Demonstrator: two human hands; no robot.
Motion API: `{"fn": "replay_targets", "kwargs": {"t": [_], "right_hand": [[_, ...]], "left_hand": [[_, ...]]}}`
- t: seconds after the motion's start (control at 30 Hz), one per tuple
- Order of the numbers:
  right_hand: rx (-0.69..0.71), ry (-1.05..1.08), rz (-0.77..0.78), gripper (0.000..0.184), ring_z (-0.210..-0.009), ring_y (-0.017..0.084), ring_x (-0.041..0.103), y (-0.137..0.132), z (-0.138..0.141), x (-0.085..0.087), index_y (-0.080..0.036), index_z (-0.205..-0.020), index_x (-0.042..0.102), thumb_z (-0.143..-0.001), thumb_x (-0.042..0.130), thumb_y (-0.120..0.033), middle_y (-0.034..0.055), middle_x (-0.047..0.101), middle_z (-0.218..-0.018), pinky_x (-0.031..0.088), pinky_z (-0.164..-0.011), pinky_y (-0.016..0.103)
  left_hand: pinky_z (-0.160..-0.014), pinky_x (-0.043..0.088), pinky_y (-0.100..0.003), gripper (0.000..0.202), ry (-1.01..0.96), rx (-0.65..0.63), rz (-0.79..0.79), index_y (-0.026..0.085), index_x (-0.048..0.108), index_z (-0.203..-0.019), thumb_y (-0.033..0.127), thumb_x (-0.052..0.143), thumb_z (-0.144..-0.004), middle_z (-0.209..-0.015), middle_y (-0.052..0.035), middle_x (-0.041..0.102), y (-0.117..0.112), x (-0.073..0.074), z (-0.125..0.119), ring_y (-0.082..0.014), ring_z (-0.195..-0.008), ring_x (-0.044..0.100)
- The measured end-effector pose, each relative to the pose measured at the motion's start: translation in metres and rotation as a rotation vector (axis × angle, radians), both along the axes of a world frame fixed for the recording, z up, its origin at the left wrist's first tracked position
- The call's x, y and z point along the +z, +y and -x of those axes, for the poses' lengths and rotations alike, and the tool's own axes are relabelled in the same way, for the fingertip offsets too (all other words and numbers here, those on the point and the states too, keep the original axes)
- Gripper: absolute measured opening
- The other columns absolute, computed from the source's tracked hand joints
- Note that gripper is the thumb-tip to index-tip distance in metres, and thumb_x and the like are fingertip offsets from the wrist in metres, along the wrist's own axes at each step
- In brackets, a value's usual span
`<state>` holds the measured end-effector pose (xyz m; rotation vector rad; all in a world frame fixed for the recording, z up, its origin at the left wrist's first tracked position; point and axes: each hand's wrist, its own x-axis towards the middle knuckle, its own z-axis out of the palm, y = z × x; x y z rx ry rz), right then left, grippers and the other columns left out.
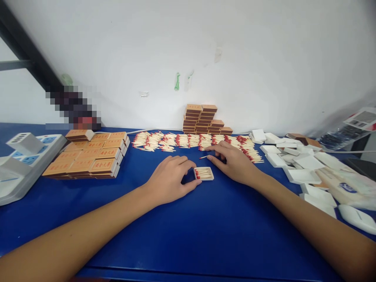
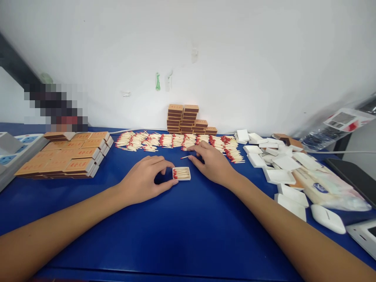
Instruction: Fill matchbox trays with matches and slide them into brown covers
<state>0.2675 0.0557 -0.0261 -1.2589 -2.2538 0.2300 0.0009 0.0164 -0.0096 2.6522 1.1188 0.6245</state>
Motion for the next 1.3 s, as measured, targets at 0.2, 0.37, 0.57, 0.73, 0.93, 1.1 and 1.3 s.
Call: {"fn": "replay_targets", "kwargs": {"t": [0.2,0.37,0.57,0.73,0.93,1.1,1.3], "right_hand": [[-0.002,0.026,0.023,0.018,-0.074,0.02,0.055,-0.0012,0.0011,0.0027,-0.024,-0.106,0.074,-0.102,0.062,-0.036,0.0055,0.06,-0.091,0.047,-0.072,0.037],[-0.007,0.048,0.052,0.016,-0.072,0.02,0.053,-0.001,0.0002,0.0036,-0.024,-0.093,0.07,-0.101,0.064,-0.035,0.0043,0.059,-0.087,0.045,-0.068,0.035],[0.047,0.061,0.067,0.019,-0.072,0.019,0.054,-0.0007,-0.0002,0.0004,-0.023,-0.1,0.074,-0.104,0.058,-0.034,0.004,0.057,-0.088,0.046,-0.07,0.036],[0.048,0.065,0.078,0.022,-0.071,0.02,0.053,-0.0026,0.0012,0.0029,-0.024,-0.102,0.077,-0.104,0.059,-0.036,0.004,0.055,-0.086,0.046,-0.069,0.036],[0.067,0.077,0.076,0.022,-0.072,0.02,0.055,-0.0029,0.0011,0.0052,-0.024,-0.103,0.077,-0.105,0.058,-0.035,0.0053,0.058,-0.089,0.047,-0.071,0.036],[0.059,0.06,0.067,0.017,-0.071,0.019,0.054,0.0016,-0.0014,0.0004,-0.023,-0.101,0.075,-0.103,0.061,-0.033,0.0033,0.056,-0.086,0.046,-0.069,0.035],[0.062,-0.07,0.035,0.014,-0.084,0.023,0.061,0.0014,-0.001,-0.0002,-0.022,-0.097,0.064,-0.106,0.056,-0.029,0.0071,0.061,-0.096,0.049,-0.075,0.037]], "left_hand": [[-0.085,0.049,-0.039,0.026,-0.004,-0.004,-0.003,0.021,0.07,-0.114,0.041,0.073,-0.099,-0.096,-0.0024,0.07,0.0003,0.0001,0.0,-0.0223,-0.089,0.068],[-0.085,0.049,-0.039,0.026,-0.003,-0.002,-0.002,0.021,0.071,-0.114,0.042,0.073,-0.099,-0.095,-0.0022,0.07,0.0,0.0002,0.0002,-0.0224,-0.088,0.068],[-0.085,0.048,-0.04,0.027,-0.005,-0.004,0.002,0.019,0.071,-0.115,0.041,0.073,-0.099,-0.096,-0.0027,0.069,-0.0002,-0.0011,0.0005,-0.0229,-0.089,0.067],[-0.086,0.048,-0.04,0.028,-0.006,-0.007,-0.004,0.019,0.071,-0.115,0.042,0.073,-0.099,-0.096,-0.0026,0.069,0.0002,-0.0018,0.0005,-0.0226,-0.089,0.067],[-0.086,0.049,-0.041,0.027,-0.008,-0.005,0.006,0.019,0.072,-0.114,0.041,0.074,-0.099,-0.096,-0.0024,0.069,-0.0001,-0.0013,0.0001,-0.0226,-0.089,0.067],[-0.086,0.049,-0.041,0.029,-0.005,-0.009,-0.004,0.018,0.072,-0.116,0.041,0.074,-0.099,-0.096,-0.0024,0.069,-0.0003,-0.0012,0.0008,-0.0232,-0.09,0.068],[-0.085,0.049,-0.04,0.028,-0.005,-0.004,-0.008,0.019,0.071,-0.115,0.041,0.074,-0.099,-0.096,-0.0025,0.07,-0.0004,-0.0023,0.0009,-0.023,-0.09,0.068]]}}
